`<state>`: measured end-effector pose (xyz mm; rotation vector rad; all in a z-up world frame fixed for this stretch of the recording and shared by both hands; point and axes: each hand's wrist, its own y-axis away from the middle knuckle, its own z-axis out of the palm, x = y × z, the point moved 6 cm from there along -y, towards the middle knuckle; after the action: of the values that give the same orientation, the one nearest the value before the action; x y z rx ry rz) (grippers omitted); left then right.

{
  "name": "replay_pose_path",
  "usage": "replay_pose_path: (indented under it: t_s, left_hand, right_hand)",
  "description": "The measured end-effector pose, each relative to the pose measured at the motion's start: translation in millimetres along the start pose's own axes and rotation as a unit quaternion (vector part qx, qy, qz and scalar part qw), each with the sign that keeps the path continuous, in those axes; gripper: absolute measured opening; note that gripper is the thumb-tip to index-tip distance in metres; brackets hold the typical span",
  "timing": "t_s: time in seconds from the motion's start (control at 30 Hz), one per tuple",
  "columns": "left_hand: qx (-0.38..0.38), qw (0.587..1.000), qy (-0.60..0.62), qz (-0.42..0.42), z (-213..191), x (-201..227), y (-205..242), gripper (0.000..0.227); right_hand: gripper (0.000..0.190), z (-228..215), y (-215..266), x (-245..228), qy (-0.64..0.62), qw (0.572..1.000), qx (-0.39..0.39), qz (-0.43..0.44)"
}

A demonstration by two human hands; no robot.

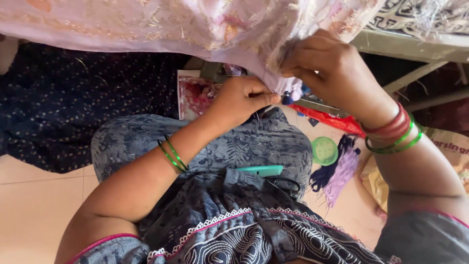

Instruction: Sewing and tidying decorative tassels on the border of a fabric piece.

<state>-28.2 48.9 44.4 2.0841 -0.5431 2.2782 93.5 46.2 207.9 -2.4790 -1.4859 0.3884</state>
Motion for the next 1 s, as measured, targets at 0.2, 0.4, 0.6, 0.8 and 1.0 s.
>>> replay_pose_path:
  t_s: [0.2, 0.4, 0.6, 0.8, 1.0]
  left_hand:
    - [0.044, 0.993, -0.102, 0.034, 5.1, -2.5, 5.1, 0.018]
    - [0.132, 0.985, -0.017, 0.107, -3.4, -0.8, 12.1, 0.017]
    - [0.241, 0.869, -0.304, 0.309, -8.3, 67.5, 36.2, 0.008]
    - [0.229, 0.916, -0.236, 0.231, 1.4, 30.9, 19.8, 0.009]
    - [0.026, 0.947, 0.319, -0.021, 19.5, -51.5, 8.7, 0.012]
  right_hand:
    - [0.011, 17.5, -24.5, -20.5, -0.019, 0.995, -0.034, -0.092]
    - [0.01, 38.3, -39.3, -10.9, 0.062, 0.995, -0.03, -0.074]
    - [0.011, 48.2, -38.5, 3.1, 0.184, 0.981, -0.051, -0.021]
    - [0.012, 16.6, -12.5, -24.9, 0.05, 0.997, 0.032, -0.055]
    - [0.024, 52.0, 45.4, -0.6, -0.135, 0.964, 0.029, 0.227]
